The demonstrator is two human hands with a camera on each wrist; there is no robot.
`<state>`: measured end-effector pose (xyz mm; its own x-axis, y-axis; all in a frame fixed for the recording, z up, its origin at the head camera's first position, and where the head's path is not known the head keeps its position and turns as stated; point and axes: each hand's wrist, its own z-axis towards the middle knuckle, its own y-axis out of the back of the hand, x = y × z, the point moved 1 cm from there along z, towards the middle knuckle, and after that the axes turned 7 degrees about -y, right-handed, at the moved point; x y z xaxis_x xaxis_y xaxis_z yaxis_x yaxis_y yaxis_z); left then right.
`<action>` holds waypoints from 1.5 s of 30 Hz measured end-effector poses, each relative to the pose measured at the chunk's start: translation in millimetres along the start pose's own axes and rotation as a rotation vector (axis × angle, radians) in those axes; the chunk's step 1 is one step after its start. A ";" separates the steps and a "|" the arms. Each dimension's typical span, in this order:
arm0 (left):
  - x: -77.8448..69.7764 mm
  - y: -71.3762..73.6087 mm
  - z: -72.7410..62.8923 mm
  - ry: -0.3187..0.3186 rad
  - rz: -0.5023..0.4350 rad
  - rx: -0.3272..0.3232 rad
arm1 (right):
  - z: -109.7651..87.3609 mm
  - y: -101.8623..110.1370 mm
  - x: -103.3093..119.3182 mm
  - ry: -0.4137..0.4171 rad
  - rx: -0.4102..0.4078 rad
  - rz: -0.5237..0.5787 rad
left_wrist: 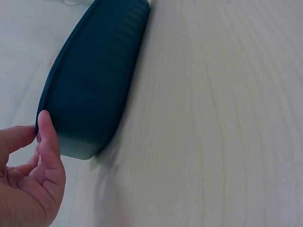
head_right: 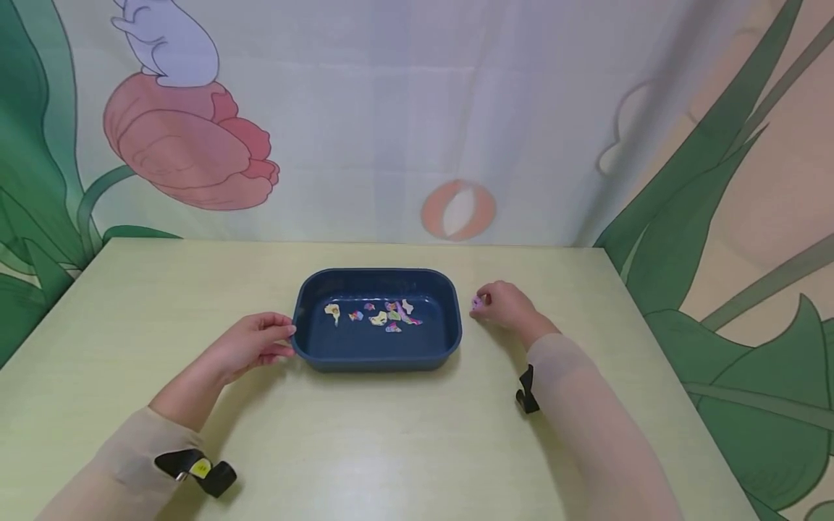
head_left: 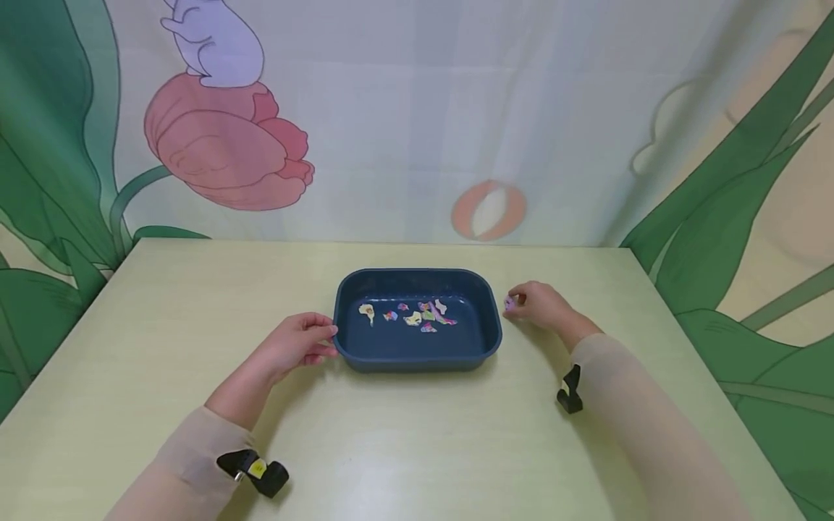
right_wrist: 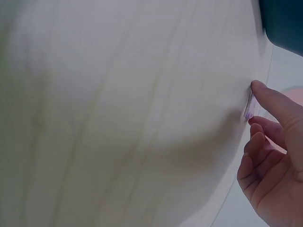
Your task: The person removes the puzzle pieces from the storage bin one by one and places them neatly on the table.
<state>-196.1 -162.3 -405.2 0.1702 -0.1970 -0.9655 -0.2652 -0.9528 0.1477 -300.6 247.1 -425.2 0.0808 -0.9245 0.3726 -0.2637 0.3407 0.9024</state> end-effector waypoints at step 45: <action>0.7 -2.3 3.1 0.005 -0.002 0.006 | -3.2 -20.2 117.1 0.237 -0.066 0.018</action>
<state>-198.3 -159.5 -406.9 0.1755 -0.1964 -0.9647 -0.2701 -0.9519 0.1447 -282.7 132.5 -399.1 0.3024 -0.8546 0.4223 -0.2043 0.3746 0.9044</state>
